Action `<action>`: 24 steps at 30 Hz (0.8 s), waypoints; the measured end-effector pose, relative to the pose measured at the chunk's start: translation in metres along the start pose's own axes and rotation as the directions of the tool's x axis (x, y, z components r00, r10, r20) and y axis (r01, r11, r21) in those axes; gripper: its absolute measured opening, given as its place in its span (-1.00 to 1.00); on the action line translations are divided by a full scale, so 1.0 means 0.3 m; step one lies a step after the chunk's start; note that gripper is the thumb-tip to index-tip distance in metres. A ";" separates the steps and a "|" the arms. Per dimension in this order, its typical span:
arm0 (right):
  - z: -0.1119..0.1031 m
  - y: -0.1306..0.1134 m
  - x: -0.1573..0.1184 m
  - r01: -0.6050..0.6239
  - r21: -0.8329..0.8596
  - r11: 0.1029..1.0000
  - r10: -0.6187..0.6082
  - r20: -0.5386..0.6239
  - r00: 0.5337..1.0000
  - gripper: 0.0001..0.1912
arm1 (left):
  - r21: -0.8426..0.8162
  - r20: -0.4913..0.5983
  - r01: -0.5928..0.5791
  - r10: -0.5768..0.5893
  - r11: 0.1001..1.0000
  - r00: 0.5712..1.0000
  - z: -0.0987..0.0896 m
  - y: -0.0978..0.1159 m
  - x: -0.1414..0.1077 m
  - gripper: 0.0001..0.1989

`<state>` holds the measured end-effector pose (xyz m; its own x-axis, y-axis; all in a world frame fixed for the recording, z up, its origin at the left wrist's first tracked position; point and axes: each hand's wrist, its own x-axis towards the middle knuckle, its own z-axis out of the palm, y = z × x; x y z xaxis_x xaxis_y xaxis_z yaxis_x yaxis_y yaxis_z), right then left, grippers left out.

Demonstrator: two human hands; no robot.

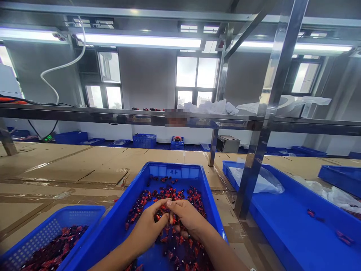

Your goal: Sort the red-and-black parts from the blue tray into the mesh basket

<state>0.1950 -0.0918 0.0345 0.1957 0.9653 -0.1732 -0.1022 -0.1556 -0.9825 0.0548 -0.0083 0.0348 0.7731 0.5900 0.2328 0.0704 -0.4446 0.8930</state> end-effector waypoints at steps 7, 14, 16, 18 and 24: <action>-0.004 0.020 0.013 0.017 -0.027 0.999 -0.018 -0.040 0.999 -0.66 | -0.032 0.007 0.034 -0.034 0.999 0.999 0.004 -0.006 -0.002 -0.43; 0.008 0.004 0.003 0.086 -0.002 0.996 -0.086 -0.060 0.995 -0.65 | -0.074 -0.061 0.057 -0.061 0.996 0.996 -0.011 0.003 0.008 -0.49; 0.015 -0.002 -0.003 0.111 0.002 0.994 -0.111 -0.041 0.993 -0.64 | -0.085 -0.083 0.042 -0.049 0.995 0.995 -0.014 0.007 0.009 -0.53; 0.019 -0.005 -0.006 0.140 0.000 0.990 -0.140 -0.030 0.990 -0.63 | -0.082 -0.101 0.039 -0.048 0.996 0.994 -0.016 0.010 0.009 -0.57; 0.021 0.000 -0.006 0.155 0.008 0.988 -0.155 -0.028 0.988 -0.64 | -0.090 -0.124 -0.001 -0.010 0.996 0.992 -0.015 0.020 0.003 -0.64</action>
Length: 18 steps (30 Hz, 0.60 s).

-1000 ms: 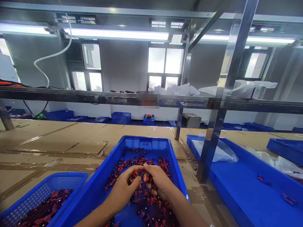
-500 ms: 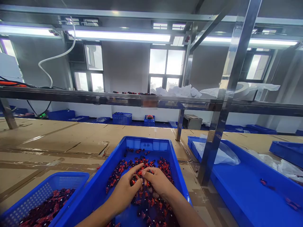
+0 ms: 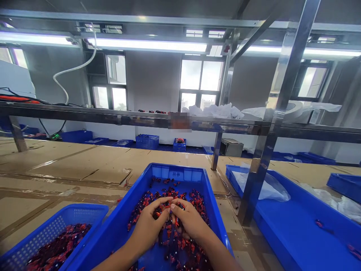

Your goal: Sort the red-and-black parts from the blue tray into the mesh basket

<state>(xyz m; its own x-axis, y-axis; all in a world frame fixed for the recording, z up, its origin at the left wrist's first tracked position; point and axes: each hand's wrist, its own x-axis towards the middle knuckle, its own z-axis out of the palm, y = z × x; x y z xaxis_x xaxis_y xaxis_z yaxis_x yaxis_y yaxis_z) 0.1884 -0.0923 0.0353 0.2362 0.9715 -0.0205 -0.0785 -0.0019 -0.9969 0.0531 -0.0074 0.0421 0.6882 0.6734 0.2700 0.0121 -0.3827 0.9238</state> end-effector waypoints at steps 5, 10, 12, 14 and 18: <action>0.004 0.000 0.004 -0.052 0.229 0.972 0.042 0.049 0.998 -0.70 | 0.002 -0.004 -0.036 0.036 0.999 0.999 0.003 -0.006 -0.003 -0.65; -0.010 0.006 0.014 -0.078 0.365 0.928 0.069 0.040 0.997 -0.72 | 0.043 0.030 -0.041 0.040 0.998 0.999 0.012 -0.014 -0.012 -0.57; -0.016 0.004 0.014 -0.077 0.384 0.920 0.067 0.040 0.997 -0.76 | 0.027 0.028 -0.020 0.019 0.999 0.999 0.014 -0.013 -0.014 -0.53; -0.020 0.000 0.011 -0.077 0.412 0.908 0.060 0.052 0.997 -0.75 | -0.009 0.016 0.014 -0.014 1.000 1.000 0.012 -0.010 -0.014 -0.47; -0.022 -0.006 0.003 -0.073 0.442 0.894 0.033 0.096 0.995 -0.72 | -0.048 -0.025 0.064 -0.065 0.997 0.998 0.003 -0.006 -0.006 -0.47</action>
<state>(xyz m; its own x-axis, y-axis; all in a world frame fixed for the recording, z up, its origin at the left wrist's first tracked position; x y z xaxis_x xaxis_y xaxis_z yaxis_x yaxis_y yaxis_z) 0.1952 -0.0931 0.0368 0.1391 0.9892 -0.0461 -0.5150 0.0325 -0.8566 0.0526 -0.0085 0.0396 0.6679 0.7122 0.2162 0.0209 -0.3083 0.9511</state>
